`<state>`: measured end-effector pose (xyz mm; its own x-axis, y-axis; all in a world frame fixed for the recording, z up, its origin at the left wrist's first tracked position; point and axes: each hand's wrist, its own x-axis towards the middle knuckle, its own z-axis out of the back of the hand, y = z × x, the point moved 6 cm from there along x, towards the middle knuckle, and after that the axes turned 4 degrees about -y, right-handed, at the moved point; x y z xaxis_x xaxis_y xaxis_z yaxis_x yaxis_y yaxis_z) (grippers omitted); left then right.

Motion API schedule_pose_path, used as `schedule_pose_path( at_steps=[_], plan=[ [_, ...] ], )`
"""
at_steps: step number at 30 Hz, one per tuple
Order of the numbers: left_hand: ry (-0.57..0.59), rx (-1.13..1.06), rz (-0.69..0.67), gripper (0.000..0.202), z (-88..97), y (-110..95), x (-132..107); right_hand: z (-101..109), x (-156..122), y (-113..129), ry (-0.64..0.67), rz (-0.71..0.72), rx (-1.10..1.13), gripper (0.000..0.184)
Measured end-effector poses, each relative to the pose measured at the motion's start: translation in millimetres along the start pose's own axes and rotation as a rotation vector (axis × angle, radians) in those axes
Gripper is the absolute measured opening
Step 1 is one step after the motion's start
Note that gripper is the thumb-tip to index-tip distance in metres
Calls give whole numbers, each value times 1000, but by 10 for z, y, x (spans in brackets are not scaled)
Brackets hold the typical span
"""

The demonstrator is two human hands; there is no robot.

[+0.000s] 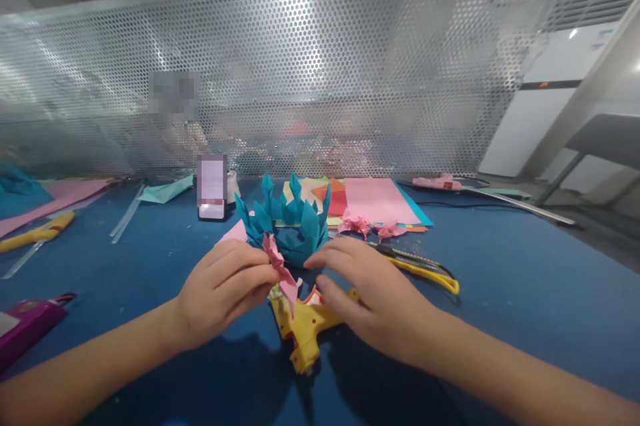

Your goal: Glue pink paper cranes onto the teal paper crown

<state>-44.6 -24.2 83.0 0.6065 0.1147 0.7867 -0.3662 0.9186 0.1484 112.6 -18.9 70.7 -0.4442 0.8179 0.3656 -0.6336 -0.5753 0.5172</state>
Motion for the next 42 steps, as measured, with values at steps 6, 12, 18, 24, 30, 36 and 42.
schedule_pose_path(
  at_steps=[6,12,18,24,30,36,42],
  plan=[
    [121,-110,165,15,-98,-4,-32,-153,-32,31,100,-336,656,39],
    [170,-182,169,15,-116,-51,-4,-229,-76,31,102,-465,820,40],
    [133,-146,113,21,-142,-52,-33,-211,-81,42,103,-435,781,39],
    [119,-124,143,11,-142,-32,8,-259,-65,-3,114,-475,827,39],
    [102,-147,198,6,-144,1,71,-257,-13,-20,131,-491,788,40],
    [151,-245,357,11,-212,122,91,-234,98,-43,140,-417,698,36],
    [198,-296,381,11,-306,181,12,-229,143,-38,177,-398,716,35]
  ],
)
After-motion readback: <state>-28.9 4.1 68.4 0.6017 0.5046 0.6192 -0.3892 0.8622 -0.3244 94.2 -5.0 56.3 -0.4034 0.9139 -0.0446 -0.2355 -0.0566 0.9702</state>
